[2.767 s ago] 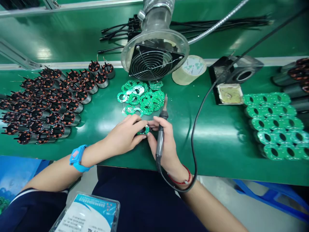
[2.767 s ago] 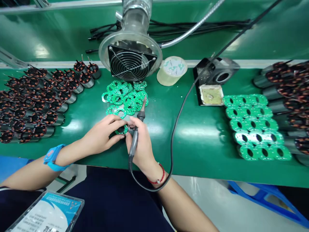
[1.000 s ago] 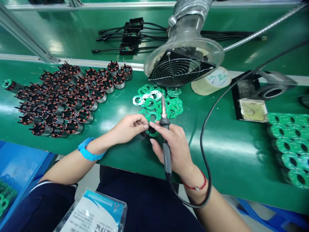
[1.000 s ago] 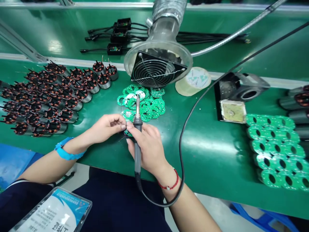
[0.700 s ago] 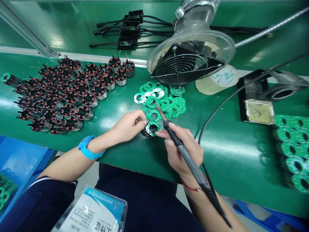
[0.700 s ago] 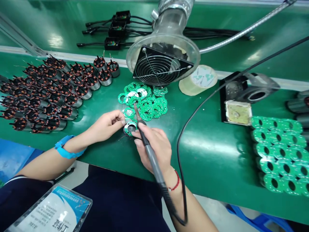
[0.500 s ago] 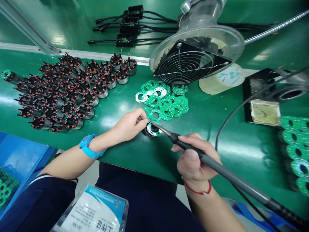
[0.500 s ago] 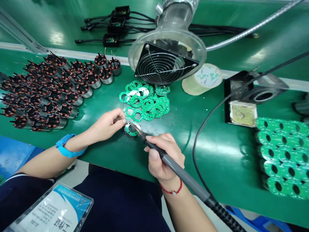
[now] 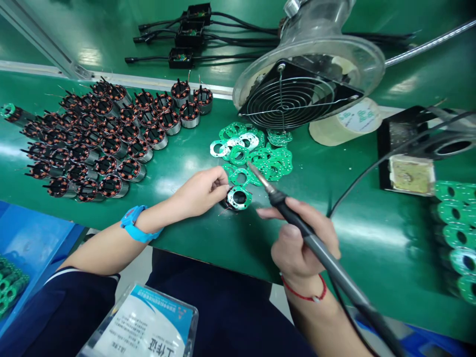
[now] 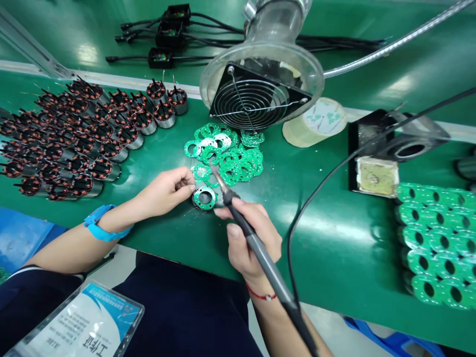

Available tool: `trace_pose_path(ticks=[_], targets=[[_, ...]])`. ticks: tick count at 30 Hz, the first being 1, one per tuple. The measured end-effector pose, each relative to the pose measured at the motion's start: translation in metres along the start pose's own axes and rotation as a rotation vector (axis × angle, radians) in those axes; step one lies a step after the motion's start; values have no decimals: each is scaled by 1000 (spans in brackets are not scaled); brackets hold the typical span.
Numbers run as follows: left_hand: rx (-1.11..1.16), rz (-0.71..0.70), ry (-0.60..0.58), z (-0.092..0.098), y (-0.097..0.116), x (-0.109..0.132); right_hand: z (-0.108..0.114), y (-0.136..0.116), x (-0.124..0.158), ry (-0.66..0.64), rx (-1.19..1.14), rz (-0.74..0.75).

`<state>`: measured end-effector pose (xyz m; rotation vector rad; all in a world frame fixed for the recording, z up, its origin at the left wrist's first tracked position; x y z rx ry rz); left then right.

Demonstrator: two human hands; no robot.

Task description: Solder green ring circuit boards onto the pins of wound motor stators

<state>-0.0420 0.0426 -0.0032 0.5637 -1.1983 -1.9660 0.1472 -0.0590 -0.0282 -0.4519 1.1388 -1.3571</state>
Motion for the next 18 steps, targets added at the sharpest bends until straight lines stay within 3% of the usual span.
trace_pose_path(ticks=[2,6,8,12,14,18], targets=[[-33,-23,14,-1,0,0,-5,-6,-6,-24,-10,16],[-92,-53,24,0,1,2,-16,-11,-17,-291,149,85],[-101,-41,-7,3,1,4,-19,-10,-20,-338,206,95],[-239,-108,-250,10,1,9,-17,-2,-21,-239,263,46],[-329,-177,-314,11,2,9,-15,1,-21,-186,253,37],[-233,-210,-136,10,4,6,-14,3,-20,-171,236,72]])
Point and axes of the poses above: each hand's wrist, its own x-axis away from the middle knuckle, its own z-axis out of the back of the hand, y = z × x, the point moved 1 cm from there along -x, towards the middle knuckle, and after that the axes turned 10 degrees about -z, right-handed, at the moved point
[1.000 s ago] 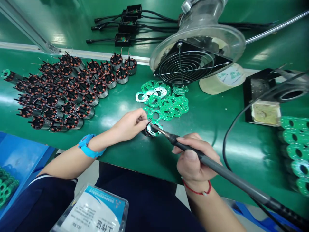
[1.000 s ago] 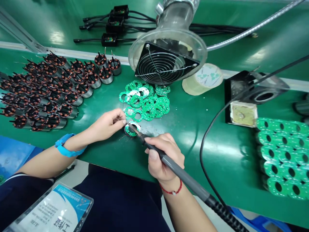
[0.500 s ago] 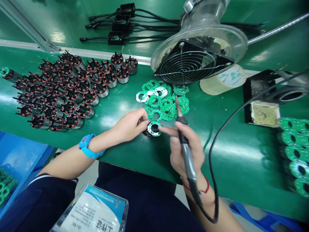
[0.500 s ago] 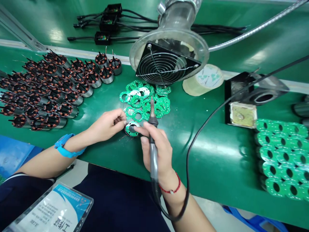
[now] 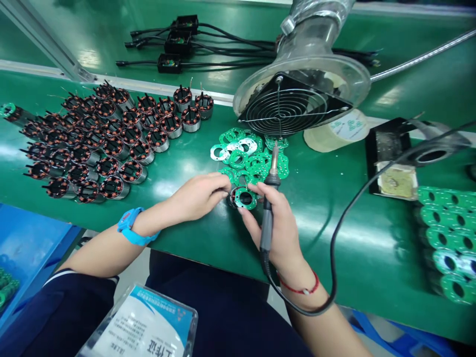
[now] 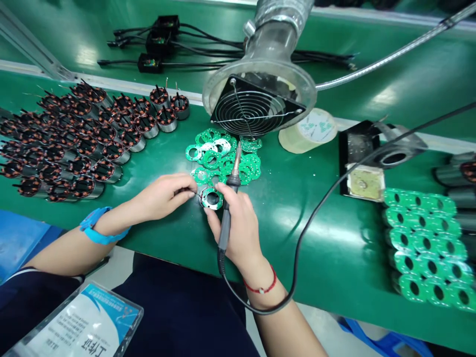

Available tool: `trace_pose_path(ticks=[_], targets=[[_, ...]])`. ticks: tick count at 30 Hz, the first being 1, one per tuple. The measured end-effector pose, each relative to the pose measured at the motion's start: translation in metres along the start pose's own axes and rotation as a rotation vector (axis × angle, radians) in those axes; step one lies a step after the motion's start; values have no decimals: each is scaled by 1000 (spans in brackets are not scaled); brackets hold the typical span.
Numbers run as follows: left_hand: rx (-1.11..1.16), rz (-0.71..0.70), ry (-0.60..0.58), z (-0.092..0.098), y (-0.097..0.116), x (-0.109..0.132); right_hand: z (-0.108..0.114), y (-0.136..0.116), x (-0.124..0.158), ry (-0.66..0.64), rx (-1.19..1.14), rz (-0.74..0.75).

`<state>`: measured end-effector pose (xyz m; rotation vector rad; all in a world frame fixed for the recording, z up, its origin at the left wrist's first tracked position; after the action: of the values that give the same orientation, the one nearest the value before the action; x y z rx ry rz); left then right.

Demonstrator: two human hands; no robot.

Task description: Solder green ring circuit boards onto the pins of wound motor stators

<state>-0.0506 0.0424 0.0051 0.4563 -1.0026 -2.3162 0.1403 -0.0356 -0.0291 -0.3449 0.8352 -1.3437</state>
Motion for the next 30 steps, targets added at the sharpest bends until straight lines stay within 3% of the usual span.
trace_pose_path(ticks=[4,10,16,26,30], targets=[[316,107,102,-7,-1,-3,-2,-7,-1,-16,41,90],[583,192,53,-15,-5,-7,0,-19,-2,-18,50,221],[511,232,51,-14,-2,-5,6,-19,0,32,50,160],[302,241,66,-13,3,-5,12,-3,18,282,-373,-9],[284,266,67,-13,4,-6,16,-1,21,287,-421,11]])
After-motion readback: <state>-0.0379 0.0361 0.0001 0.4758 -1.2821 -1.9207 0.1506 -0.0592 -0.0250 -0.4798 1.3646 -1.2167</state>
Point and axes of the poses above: each hand's wrist, its own x-axis away from the middle knuckle, its own z-axis out of the back of the hand, y = z × x, the point moved 1 cm from there along -x, towards the middle knuckle, and after that the axes turned 10 degrees about -z, right-handed, at the moved point
